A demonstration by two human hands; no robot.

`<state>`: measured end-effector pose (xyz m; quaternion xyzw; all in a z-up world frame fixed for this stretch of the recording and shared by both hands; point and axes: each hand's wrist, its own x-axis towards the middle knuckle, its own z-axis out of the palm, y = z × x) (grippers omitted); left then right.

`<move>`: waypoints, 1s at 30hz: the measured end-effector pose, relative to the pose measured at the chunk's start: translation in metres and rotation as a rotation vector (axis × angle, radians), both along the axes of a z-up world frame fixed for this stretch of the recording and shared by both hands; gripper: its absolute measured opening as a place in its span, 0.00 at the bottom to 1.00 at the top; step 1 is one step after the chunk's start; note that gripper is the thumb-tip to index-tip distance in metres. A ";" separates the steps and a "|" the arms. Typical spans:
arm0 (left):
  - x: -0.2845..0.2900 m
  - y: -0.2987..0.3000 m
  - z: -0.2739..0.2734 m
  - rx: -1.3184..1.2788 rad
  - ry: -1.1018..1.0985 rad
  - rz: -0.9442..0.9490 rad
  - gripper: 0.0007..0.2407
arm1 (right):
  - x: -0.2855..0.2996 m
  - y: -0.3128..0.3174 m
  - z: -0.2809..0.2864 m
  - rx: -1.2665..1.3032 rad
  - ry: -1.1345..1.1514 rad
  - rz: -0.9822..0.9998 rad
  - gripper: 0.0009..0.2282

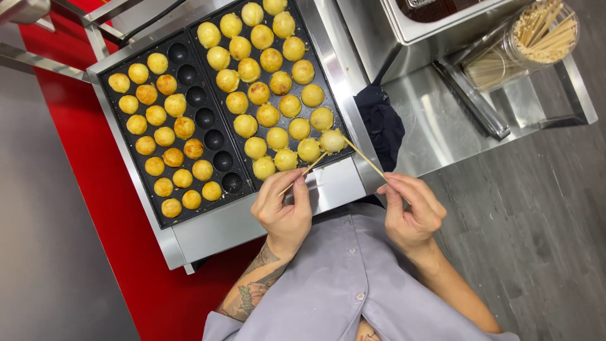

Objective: Skewering round food snacks from a griddle onto wooden sticks.

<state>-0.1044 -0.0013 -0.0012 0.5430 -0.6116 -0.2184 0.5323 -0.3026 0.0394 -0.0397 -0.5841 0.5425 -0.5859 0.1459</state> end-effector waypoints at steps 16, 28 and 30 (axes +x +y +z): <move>-0.029 0.016 0.003 -0.054 -0.084 0.239 0.05 | -0.046 -0.022 0.007 0.367 -0.486 0.228 0.05; -0.047 0.030 0.003 -0.091 -0.040 0.280 0.05 | -0.063 -0.052 0.019 0.211 -0.207 0.334 0.04; -0.047 0.035 0.001 -0.085 -0.023 0.312 0.05 | -0.071 -0.049 0.026 0.223 -0.203 0.347 0.04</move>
